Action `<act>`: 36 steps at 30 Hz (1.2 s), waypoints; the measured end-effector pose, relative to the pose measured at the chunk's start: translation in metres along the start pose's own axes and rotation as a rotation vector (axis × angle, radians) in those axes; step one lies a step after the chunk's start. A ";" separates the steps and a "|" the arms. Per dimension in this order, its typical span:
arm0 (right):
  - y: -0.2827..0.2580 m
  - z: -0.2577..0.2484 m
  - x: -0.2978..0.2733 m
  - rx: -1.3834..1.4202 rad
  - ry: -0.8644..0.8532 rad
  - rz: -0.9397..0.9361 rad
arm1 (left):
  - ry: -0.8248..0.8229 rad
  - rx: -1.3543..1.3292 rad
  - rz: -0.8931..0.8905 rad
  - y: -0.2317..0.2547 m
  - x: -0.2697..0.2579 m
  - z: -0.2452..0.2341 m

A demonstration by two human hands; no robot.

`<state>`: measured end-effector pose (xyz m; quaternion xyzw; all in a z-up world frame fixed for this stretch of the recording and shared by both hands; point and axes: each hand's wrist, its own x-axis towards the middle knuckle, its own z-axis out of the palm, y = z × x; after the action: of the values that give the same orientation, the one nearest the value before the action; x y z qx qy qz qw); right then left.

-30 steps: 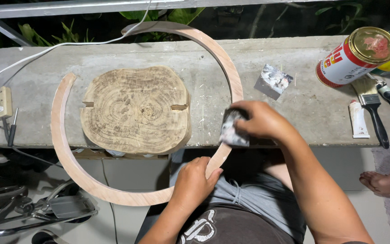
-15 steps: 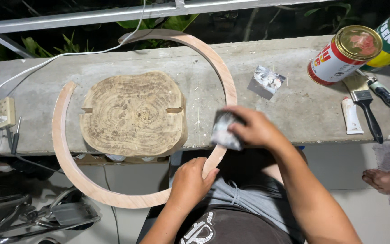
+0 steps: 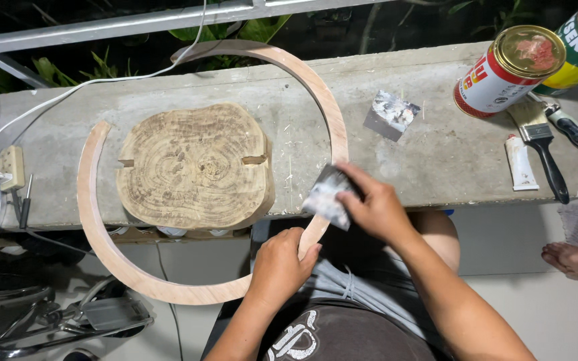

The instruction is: The person sands a curved wooden frame by hand using pieces of sandpaper, working along the inner and outer edges of the frame over a concrete workspace.

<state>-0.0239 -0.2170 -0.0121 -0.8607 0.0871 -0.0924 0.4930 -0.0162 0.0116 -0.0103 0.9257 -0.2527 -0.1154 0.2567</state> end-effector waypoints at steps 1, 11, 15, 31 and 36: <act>-0.003 -0.004 0.002 -0.001 0.001 0.001 | -0.001 0.000 0.002 0.000 0.001 0.000; -0.007 -0.007 0.005 0.171 0.039 0.093 | -0.072 0.003 -0.018 -0.001 0.005 -0.004; 0.004 -0.025 0.010 0.349 0.385 0.224 | -0.021 -0.020 0.032 -0.002 0.008 0.000; 0.008 0.001 -0.044 0.165 0.186 0.035 | 0.200 -0.113 -0.050 -0.021 0.030 -0.016; 0.009 -0.015 -0.011 -0.179 0.094 -0.270 | 0.125 -0.047 -0.115 -0.029 0.011 -0.014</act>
<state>-0.0391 -0.2316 -0.0130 -0.8998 0.0016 -0.1896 0.3928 0.0098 0.0327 -0.0151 0.9378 -0.1797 -0.0777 0.2866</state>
